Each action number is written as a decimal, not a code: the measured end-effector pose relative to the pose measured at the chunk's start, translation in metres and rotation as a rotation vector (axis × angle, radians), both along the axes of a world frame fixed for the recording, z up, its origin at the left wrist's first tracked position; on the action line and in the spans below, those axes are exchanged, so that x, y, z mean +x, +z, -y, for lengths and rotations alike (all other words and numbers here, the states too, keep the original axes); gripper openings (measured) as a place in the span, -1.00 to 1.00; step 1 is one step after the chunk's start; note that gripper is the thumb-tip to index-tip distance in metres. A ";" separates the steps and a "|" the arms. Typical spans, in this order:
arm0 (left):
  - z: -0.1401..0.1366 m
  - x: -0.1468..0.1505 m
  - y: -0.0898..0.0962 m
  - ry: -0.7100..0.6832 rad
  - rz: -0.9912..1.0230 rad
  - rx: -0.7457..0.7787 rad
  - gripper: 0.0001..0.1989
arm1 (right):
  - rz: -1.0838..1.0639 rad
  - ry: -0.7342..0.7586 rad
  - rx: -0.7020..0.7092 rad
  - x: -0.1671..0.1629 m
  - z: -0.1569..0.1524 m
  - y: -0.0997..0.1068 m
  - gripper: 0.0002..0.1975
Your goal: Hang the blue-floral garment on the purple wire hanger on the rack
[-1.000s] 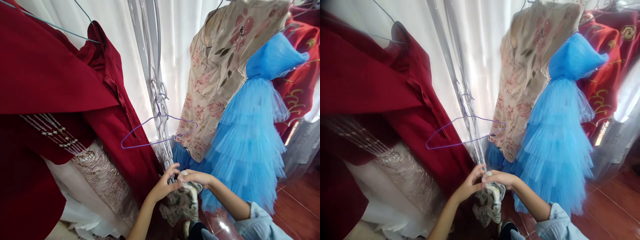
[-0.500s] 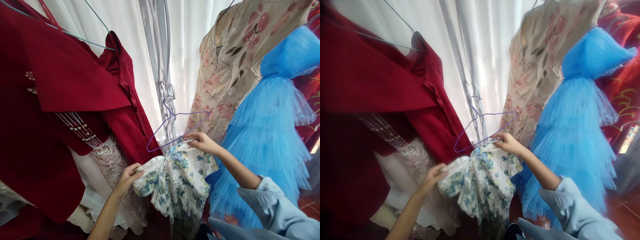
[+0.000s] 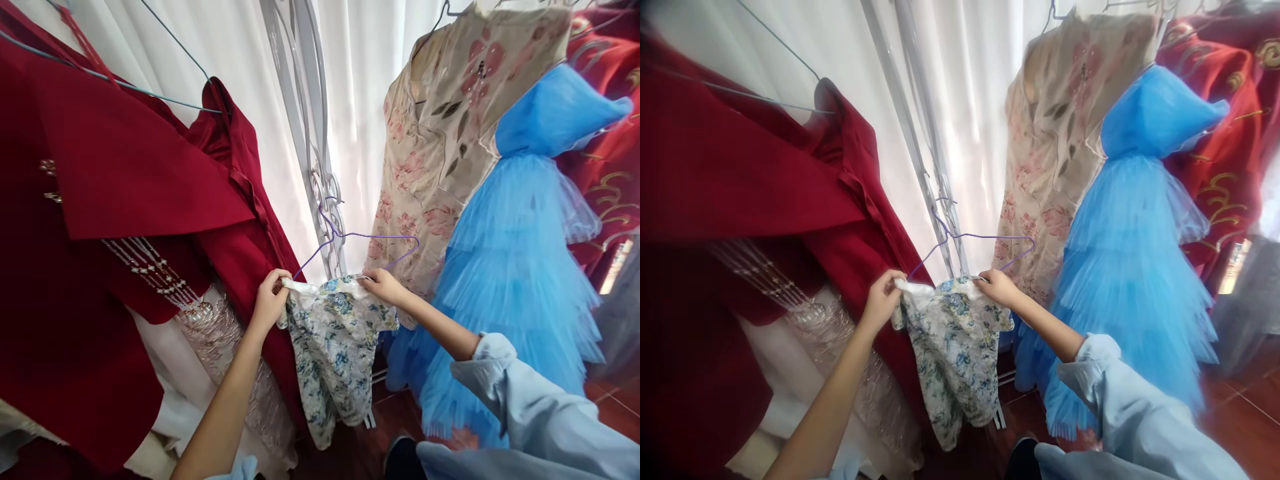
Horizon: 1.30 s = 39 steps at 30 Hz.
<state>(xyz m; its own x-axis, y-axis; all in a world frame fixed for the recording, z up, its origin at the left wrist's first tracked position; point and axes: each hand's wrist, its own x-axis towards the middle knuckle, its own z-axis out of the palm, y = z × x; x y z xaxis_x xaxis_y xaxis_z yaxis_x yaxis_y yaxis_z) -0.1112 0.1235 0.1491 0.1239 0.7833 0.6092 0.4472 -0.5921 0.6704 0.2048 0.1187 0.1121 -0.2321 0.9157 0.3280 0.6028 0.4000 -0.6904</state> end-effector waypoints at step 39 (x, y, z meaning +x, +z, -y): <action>0.001 -0.002 0.012 0.488 -0.097 0.055 -0.71 | -0.174 0.169 -0.281 0.115 0.011 0.064 -0.79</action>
